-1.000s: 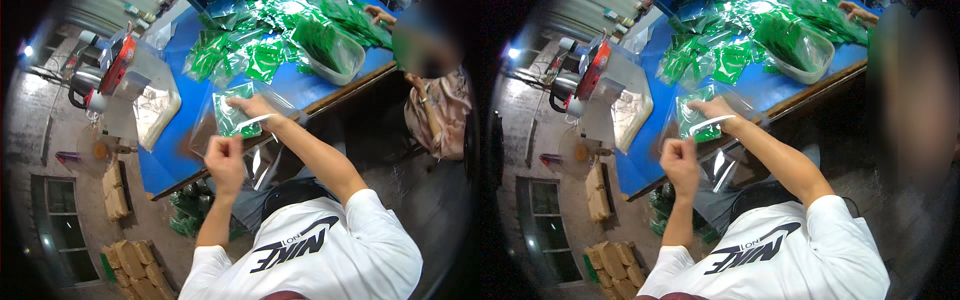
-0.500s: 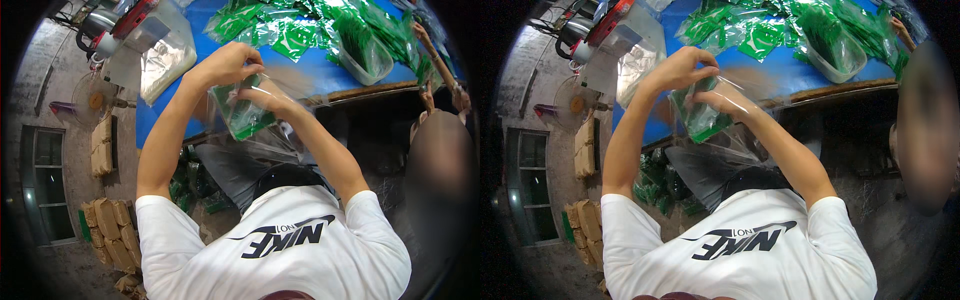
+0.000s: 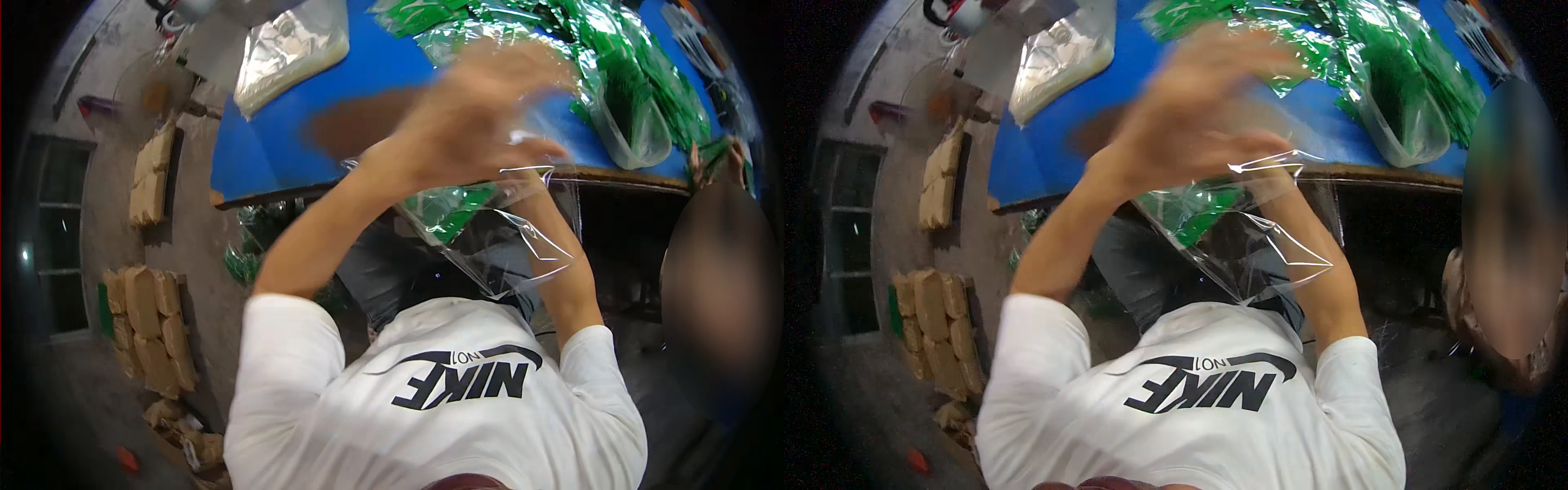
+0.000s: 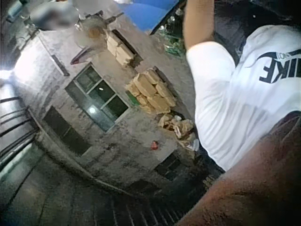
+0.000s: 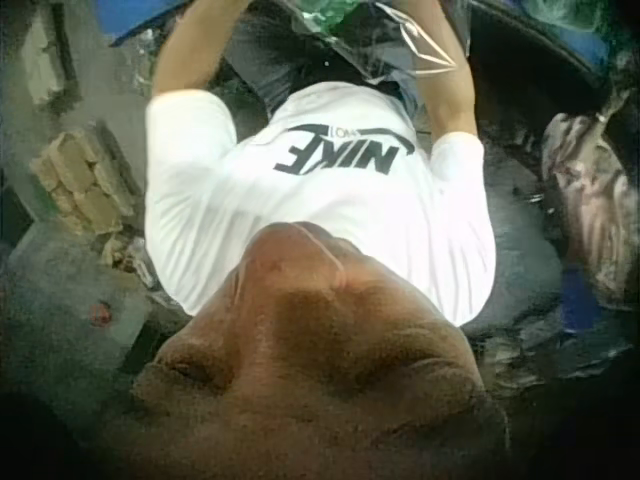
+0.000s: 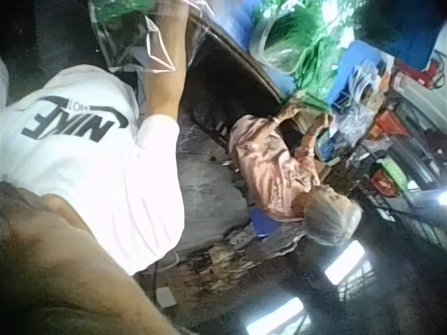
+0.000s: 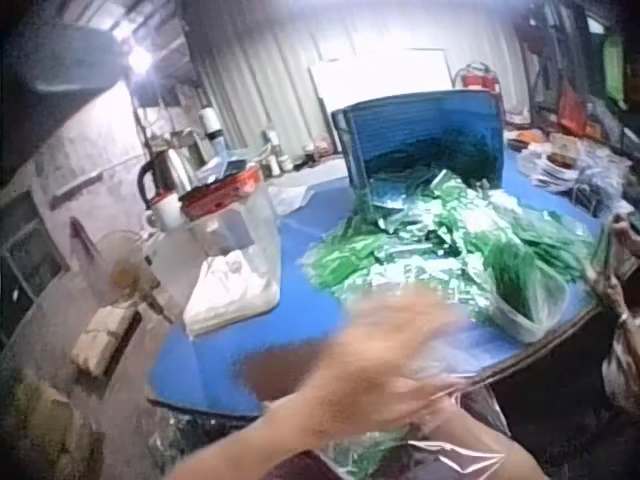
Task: Grouping green plastic bags and packing them into a larger clear bag.
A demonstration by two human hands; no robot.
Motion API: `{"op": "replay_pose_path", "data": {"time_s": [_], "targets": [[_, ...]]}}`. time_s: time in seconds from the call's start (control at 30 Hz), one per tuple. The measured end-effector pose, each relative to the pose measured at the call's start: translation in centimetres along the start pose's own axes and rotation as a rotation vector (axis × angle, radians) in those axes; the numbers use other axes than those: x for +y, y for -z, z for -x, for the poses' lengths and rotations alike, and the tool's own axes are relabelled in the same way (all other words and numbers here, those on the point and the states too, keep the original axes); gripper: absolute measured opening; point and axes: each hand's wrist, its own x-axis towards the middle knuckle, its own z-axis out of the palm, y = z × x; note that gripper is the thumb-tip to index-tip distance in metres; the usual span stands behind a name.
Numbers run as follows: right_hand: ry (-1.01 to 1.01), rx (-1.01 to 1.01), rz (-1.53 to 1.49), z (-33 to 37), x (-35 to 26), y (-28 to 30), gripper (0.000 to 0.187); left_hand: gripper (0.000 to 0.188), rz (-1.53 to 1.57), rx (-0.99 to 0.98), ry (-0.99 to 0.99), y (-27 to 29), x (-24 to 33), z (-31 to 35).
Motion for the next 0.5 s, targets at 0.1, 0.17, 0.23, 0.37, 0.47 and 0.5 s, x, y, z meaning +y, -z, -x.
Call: {"op": "replay_pose_path", "data": {"time_s": [0.1,0.17,0.23,0.37,0.47,0.5], "targets": [[-0.272,-0.097,-0.208,0.4,-0.7,1.4,0.039,0.057,0.285,0.944,1.043,2.6,2.0,6.2],[-0.248,-0.101,-0.276,-0.6,0.0,1.9,0.042,0.070,0.543,1.125,1.241,0.1,1.1,11.3],[-0.125,-0.118,-0.273,-2.3,1.2,1.3,0.052,0.093,1.383,1.106,1.343,-2.2,1.2,15.1],[-0.322,0.097,-0.282,-3.5,0.8,0.2,0.067,0.087,1.574,1.090,1.321,-3.6,-0.4,14.7],[-0.328,0.008,-1.251,-4.1,4.4,0.0,0.072,0.084,1.546,1.093,1.434,-4.0,-1.9,16.7],[-0.098,-0.268,-1.409,-3.1,3.3,-0.9,0.075,0.072,1.562,1.158,1.460,-3.9,-2.3,17.7]]}}
